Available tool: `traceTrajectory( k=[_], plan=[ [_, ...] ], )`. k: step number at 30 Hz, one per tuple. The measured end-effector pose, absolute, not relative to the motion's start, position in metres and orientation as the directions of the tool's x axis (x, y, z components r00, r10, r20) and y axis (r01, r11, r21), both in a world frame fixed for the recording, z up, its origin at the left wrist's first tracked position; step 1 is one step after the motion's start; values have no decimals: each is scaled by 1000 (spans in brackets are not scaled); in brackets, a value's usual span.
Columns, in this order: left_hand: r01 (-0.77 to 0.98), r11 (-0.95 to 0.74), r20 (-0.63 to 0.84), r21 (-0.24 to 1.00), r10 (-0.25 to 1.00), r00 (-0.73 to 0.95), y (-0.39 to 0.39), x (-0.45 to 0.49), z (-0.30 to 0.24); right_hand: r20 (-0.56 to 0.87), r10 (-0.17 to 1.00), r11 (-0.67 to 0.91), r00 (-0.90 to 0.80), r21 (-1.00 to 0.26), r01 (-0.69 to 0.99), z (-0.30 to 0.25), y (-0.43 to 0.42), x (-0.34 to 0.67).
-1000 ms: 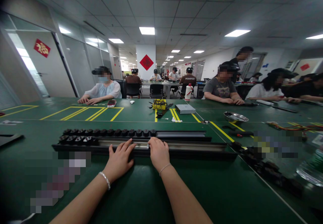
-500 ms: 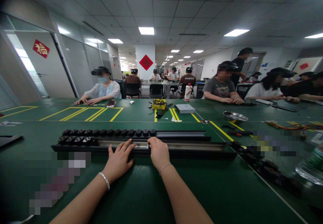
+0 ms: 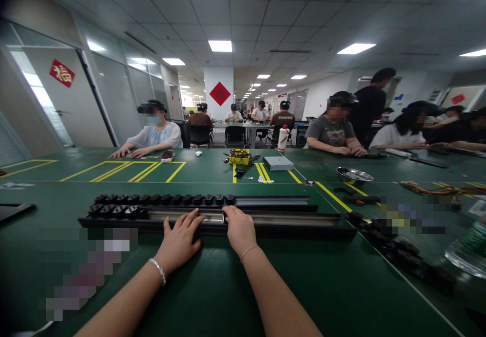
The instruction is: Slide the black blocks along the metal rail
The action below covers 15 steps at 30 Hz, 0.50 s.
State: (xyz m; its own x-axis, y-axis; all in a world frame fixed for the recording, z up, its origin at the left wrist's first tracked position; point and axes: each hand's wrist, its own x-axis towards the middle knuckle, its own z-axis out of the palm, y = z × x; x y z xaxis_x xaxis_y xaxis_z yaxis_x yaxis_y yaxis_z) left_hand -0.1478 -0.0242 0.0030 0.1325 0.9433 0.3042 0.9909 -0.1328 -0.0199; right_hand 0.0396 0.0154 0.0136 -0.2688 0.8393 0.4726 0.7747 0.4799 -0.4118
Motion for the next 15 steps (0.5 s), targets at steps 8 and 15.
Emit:
traceTrajectory(
  k=[8,15],
  plan=[
    [990,-139,299,-15,944,137,-26,-147,6,444,863,446,-242,-442,778,15,16,40],
    [990,-137,297,-26,945,138,-26,-147,6,435,867,439,-241,-443,781,14,16,42]
  ],
)
